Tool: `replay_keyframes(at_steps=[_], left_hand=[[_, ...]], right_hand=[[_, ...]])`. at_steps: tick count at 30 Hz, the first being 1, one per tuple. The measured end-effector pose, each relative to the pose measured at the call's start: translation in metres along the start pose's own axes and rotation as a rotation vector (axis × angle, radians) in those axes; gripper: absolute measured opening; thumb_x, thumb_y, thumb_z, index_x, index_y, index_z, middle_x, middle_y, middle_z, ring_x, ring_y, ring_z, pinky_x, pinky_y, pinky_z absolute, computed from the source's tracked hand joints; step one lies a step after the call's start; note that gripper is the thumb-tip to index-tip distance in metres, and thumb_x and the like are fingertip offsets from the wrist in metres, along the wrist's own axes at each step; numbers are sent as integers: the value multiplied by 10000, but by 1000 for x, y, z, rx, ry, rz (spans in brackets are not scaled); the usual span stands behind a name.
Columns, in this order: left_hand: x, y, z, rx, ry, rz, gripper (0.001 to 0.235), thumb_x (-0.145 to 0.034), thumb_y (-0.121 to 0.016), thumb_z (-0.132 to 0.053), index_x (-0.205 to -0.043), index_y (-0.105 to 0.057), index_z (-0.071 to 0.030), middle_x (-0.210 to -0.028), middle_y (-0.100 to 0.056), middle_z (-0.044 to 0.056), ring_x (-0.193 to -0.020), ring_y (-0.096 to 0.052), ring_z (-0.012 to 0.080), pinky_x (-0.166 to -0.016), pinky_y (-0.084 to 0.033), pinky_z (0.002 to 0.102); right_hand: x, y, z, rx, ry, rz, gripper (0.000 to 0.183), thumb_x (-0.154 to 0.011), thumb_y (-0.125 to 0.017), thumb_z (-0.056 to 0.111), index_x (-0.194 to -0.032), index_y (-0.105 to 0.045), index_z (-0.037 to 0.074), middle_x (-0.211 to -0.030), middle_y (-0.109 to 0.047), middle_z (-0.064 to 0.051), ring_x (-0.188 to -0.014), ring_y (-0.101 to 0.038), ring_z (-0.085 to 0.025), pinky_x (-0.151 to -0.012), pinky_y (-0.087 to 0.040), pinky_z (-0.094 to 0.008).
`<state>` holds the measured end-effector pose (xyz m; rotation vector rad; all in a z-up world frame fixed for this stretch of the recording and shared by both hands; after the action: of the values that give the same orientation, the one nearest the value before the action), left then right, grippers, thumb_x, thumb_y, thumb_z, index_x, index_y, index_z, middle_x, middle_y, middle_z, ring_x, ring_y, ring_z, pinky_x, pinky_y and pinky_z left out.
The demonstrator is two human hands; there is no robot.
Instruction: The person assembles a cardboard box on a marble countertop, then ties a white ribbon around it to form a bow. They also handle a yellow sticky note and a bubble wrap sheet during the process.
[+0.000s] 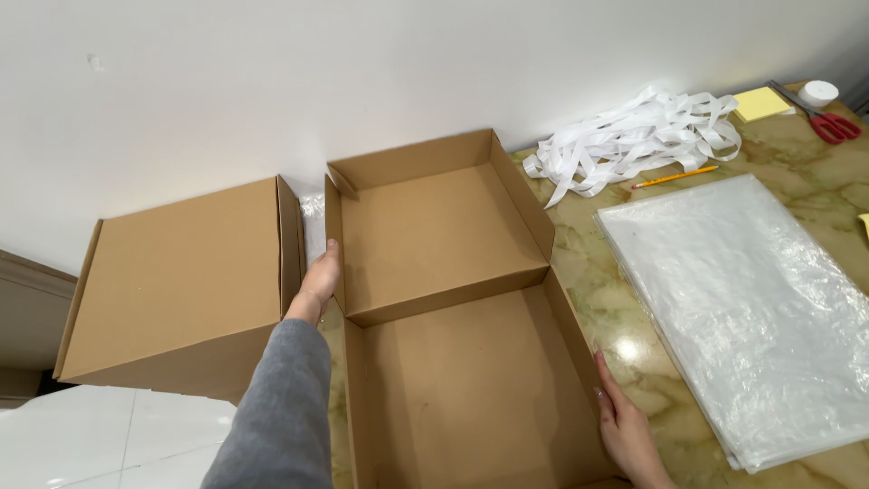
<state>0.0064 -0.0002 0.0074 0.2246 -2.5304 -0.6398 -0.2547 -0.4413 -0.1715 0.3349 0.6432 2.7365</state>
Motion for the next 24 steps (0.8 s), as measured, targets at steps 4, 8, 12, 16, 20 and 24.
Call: replay_keyframes(at_steps=[4, 8, 12, 16, 20, 24], left_hand=[[56, 20, -11, 92, -92, 49, 864, -946, -233, -686, -1662, -291, -204, -1749, -254, -48, -1631, -181, 158, -1331, -128, 373], [55, 39, 13, 146, -268, 126, 934, -938, -182, -708, -1650, -258, -108, -1750, -222, -2, -1626, -151, 124, -1319, -49, 310], [104, 55, 25, 211, -244, 223, 1045, -808, -128, -800, -1682, -102, -228, -1773, -147, -60, -1644, -76, 154, -1313, -84, 477], [132, 70, 55, 387, -136, 265, 1064, -806, -193, -794, -1685, -45, -214, -1769, -194, -57, -1635, -150, 116, -1307, -181, 500], [129, 84, 93, 522, -44, 250, 1054, -826, -154, -796, -1652, -306, -159, -1744, -311, -33, -1626, -227, 118, -1302, -207, 506], [113, 86, 135, 707, 21, 271, 880, -978, -132, -729, -1639, -319, -179, -1738, -274, 29, -1627, -179, 217, -1278, -146, 587]], right_hand=[[5, -3, 15, 8, -6, -7, 681, -1023, -459, 106, -1630, -353, 398, -1663, -428, -3, -1561, -359, -188, -1225, -254, -262], [8, -7, 32, 25, -13, -11, 683, -1019, -486, 109, -1624, -366, 403, -1651, -441, 14, -1549, -376, -210, -1236, -271, -278], [12, -12, 56, 60, -90, -36, 624, -1032, -505, 206, -1600, -412, 447, -1638, -484, 36, -1517, -444, -203, -1173, -352, -285], [27, -12, 89, -55, -78, -121, 481, -1058, -481, 294, -1516, -589, 193, -1553, -580, -19, -1478, -481, -149, -1233, -305, -286], [31, -6, 105, -276, -105, -130, 515, -1118, -397, 377, -1458, -641, 75, -1436, -664, -161, -1291, -627, -251, -1172, -401, -346], [55, 21, 189, -546, -121, -101, 846, -1050, -189, 658, -1594, -440, 62, -1544, -518, -232, -1419, -488, -425, -1140, -389, -584]])
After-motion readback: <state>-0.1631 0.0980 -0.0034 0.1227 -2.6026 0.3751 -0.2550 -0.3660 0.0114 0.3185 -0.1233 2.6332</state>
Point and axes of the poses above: each hand's wrist, its own x-axis away from the middle knuckle, its own y-axis out of the back of the hand, z = x × y, the point moved 3 cm from there along -x, towards the middle knuckle
